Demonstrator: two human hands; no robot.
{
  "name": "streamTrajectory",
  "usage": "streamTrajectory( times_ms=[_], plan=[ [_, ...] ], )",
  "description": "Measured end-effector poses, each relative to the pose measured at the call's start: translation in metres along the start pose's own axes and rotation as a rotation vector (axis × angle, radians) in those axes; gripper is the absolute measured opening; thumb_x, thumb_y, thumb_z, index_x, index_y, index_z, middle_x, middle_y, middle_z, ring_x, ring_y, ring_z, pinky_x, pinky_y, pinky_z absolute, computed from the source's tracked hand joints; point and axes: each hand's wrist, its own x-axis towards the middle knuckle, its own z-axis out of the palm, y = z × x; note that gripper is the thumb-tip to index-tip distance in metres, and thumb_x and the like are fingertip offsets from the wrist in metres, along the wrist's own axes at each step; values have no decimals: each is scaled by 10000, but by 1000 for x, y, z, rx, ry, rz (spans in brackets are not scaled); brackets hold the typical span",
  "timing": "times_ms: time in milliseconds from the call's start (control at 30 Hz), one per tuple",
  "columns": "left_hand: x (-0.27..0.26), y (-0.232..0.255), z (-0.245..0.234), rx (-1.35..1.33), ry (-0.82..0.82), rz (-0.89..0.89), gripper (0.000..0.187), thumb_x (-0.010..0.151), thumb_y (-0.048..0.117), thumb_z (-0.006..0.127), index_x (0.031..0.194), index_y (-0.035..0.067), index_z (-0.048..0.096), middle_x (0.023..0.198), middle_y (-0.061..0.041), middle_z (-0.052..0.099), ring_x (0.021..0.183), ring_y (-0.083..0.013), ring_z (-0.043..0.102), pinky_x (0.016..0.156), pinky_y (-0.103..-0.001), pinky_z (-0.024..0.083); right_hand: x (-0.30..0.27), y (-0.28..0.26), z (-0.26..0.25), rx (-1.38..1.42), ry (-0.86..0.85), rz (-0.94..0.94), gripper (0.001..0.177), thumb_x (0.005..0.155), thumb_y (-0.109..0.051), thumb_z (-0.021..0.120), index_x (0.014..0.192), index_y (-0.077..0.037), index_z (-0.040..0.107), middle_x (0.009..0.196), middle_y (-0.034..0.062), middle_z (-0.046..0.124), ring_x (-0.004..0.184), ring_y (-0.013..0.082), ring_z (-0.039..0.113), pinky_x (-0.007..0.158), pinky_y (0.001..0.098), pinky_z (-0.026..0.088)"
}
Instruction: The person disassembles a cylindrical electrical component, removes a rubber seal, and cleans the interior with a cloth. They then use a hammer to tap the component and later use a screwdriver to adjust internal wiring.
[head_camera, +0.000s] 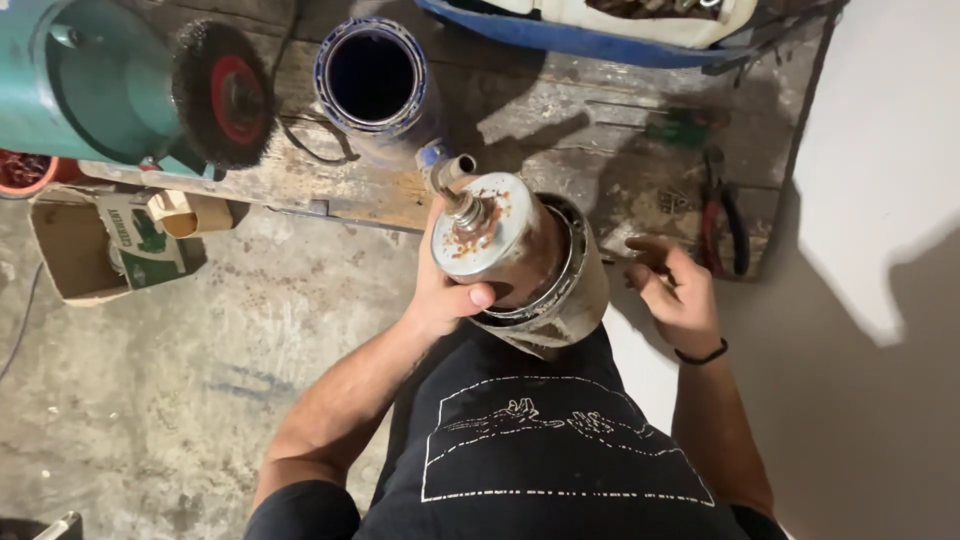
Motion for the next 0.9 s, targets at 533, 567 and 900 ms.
streamTrajectory(
  times_ms=[533, 567, 900],
  plan=[
    [-73, -9, 27, 373, 149, 82, 1173, 722, 469, 946, 1574, -1, 292, 1473, -137, 510, 1372, -220, 510, 1215, -378, 388, 31, -16, 25, 231, -423, -144, 628, 1049, -461, 664, 1411, 42, 558, 1244, 100, 686, 1147, 169, 674, 1015, 316, 539],
    [-81, -12, 30, 356, 197, 77, 1185, 722, 468, 950, 1588, 2, 288, 1477, -138, 507, 1389, -224, 508, 1229, -382, 388, 34, -19, 31, 322, -523, -166, 660, 1057, -499, 654, 1416, 39, 525, 1301, 98, 664, 1197, 172, 657, 1053, 320, 520],
    [-181, -3, -3, 613, 444, 200, 1155, 677, 505, 949, 1534, 8, 357, 1450, -173, 593, 1379, -266, 607, 1230, -420, 455, 34, -20, 77, -112, -696, -175, 472, 1030, -327, 695, 1342, 16, 611, 1171, 102, 723, 1083, 156, 690, 983, 304, 539]
  ],
)
